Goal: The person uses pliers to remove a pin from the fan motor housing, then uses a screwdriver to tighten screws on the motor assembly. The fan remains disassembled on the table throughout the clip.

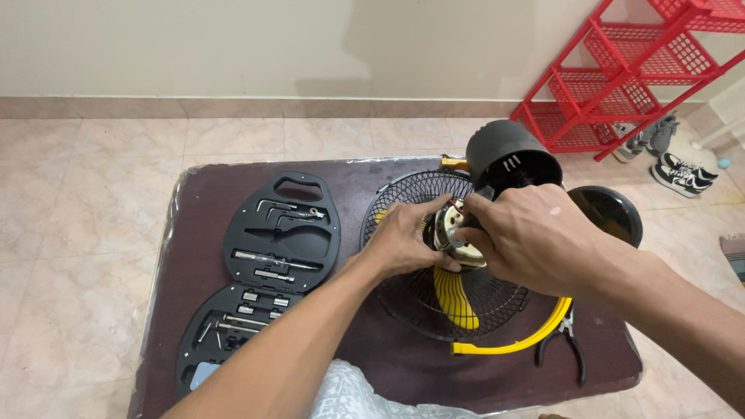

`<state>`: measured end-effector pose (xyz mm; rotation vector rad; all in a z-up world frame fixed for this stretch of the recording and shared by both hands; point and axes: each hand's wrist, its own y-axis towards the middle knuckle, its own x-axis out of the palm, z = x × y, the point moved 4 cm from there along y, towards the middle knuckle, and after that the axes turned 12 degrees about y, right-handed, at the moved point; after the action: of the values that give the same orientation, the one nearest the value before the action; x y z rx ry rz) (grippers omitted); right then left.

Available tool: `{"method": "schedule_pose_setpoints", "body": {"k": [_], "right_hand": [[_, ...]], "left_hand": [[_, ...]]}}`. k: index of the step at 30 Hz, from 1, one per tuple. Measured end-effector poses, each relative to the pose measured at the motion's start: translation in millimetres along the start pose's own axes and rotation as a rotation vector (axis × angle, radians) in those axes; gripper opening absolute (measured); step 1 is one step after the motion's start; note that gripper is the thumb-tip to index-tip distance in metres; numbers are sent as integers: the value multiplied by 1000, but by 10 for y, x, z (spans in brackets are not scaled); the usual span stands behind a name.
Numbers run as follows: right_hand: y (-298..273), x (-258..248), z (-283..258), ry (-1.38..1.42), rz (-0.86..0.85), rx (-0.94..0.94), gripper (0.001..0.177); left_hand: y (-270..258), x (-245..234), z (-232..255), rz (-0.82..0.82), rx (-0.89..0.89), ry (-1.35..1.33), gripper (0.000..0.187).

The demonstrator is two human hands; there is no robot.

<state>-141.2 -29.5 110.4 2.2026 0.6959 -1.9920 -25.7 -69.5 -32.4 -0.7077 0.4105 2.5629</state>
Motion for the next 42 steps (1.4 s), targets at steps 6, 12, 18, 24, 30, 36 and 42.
{"method": "schedule_pose_setpoints", "body": {"k": [6,12,18,24,30,36,42], "right_hand": [[-28,8,-34,7,52,-18,31],[-131,-95,75,11,-70,193,33],[206,-312,307,196,163,279,40],[390,-297,439,175,160,208,39],[409,-252,437,94,107,187,38],[479,-202,370,-21,2,179,41],[498,-262,336,-69,-7,136,40]], "left_hand": [[-12,18,-26,-43,-111,64,106],[29,101,-63,43,-50,-5,106],[48,82,-95,16,-77,-14,105],[34,42,-53,20,-62,-79,108],[61,62,-95,23,-100,-47,129],[75,105,-151,4,-124,-11,132],[88,124,-159,0,-127,1,133]]}}
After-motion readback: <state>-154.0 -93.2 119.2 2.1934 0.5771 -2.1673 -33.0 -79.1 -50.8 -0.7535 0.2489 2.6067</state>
